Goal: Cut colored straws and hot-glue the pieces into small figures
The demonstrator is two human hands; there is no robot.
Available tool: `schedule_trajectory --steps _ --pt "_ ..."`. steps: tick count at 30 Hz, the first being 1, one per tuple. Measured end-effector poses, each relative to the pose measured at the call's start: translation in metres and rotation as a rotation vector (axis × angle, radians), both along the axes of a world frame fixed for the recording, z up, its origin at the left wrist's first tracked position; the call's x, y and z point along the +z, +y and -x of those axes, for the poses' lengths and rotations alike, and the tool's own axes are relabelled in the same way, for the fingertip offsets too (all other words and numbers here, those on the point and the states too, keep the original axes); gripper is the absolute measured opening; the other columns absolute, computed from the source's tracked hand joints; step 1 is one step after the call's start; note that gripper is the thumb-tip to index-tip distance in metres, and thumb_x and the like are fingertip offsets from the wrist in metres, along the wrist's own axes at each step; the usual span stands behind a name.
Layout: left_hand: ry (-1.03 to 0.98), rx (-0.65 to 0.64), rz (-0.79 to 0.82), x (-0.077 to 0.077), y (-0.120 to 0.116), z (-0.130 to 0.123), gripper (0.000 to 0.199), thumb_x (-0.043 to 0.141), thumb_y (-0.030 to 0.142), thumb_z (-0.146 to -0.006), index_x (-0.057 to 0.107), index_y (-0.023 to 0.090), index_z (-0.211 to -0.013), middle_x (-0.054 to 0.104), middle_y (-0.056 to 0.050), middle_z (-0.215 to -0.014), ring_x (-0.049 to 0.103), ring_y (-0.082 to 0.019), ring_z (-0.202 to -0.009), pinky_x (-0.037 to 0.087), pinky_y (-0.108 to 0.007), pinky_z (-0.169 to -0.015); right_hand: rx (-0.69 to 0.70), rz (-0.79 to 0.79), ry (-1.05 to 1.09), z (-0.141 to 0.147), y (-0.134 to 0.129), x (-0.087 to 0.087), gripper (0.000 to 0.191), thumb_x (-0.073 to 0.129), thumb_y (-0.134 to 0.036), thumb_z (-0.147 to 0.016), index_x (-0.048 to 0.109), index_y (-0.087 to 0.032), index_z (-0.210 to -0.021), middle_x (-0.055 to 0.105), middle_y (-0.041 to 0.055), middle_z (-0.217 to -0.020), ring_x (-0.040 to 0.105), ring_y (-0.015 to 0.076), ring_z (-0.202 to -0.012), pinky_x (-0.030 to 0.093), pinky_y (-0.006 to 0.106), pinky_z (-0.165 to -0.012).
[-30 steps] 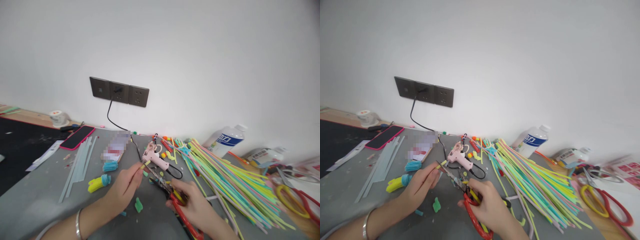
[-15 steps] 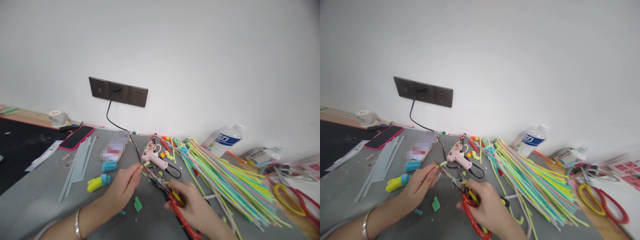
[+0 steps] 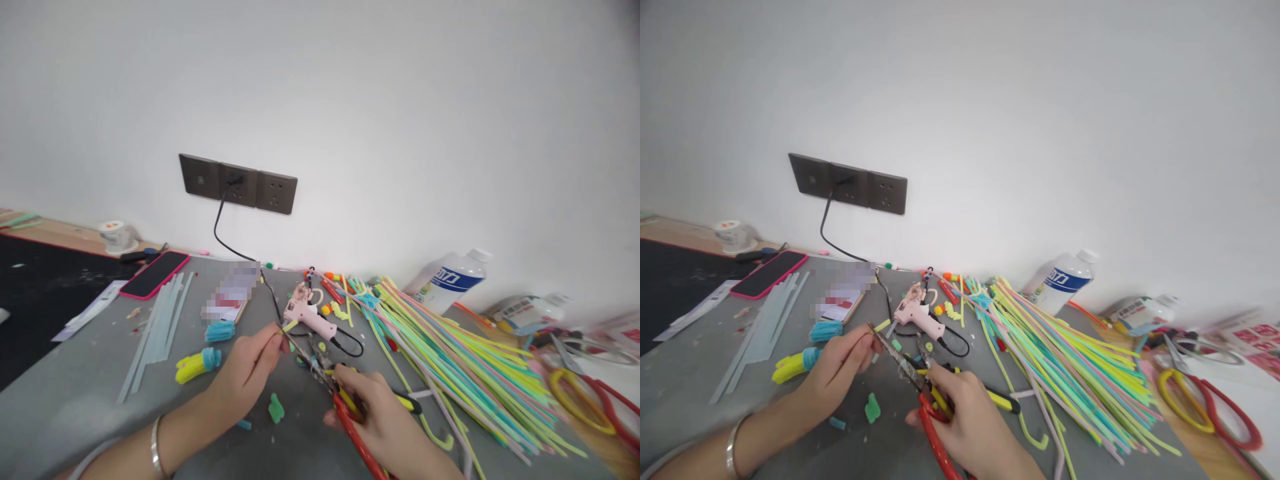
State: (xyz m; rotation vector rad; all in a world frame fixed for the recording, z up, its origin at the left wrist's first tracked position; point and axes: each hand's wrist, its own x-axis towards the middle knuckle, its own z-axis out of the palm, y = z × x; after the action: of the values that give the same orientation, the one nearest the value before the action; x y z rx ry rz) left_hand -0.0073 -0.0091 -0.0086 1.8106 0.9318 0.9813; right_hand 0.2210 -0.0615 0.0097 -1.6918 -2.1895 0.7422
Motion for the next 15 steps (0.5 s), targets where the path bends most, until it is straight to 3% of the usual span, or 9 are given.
schedule_trajectory --steps 10,15 --pt "-0.090 0.031 0.065 -0.001 0.000 -0.003 0.040 0.029 0.043 -0.104 0.055 0.018 -0.087 0.034 0.007 -0.055 0.034 -0.012 -0.051 0.024 -0.026 -0.052 -0.026 -0.055 0.096 -0.007 0.007 0.001 0.039 0.062 -0.051 -0.081 0.041 -0.023 -0.065 0.043 -0.0045 -0.058 0.040 0.0135 -0.055 0.028 0.024 -0.053" --pt "-0.197 0.083 0.119 0.002 0.004 -0.006 0.036 0.033 0.042 -0.103 0.053 0.019 -0.085 0.034 0.007 -0.056 0.031 -0.012 -0.052 0.024 -0.025 -0.051 -0.249 -0.209 0.236 -0.043 0.030 0.000 0.045 0.056 -0.059 -0.083 0.035 -0.024 -0.063 0.032 -0.0061 -0.056 0.032 0.0120 -0.052 0.028 0.024 -0.050"
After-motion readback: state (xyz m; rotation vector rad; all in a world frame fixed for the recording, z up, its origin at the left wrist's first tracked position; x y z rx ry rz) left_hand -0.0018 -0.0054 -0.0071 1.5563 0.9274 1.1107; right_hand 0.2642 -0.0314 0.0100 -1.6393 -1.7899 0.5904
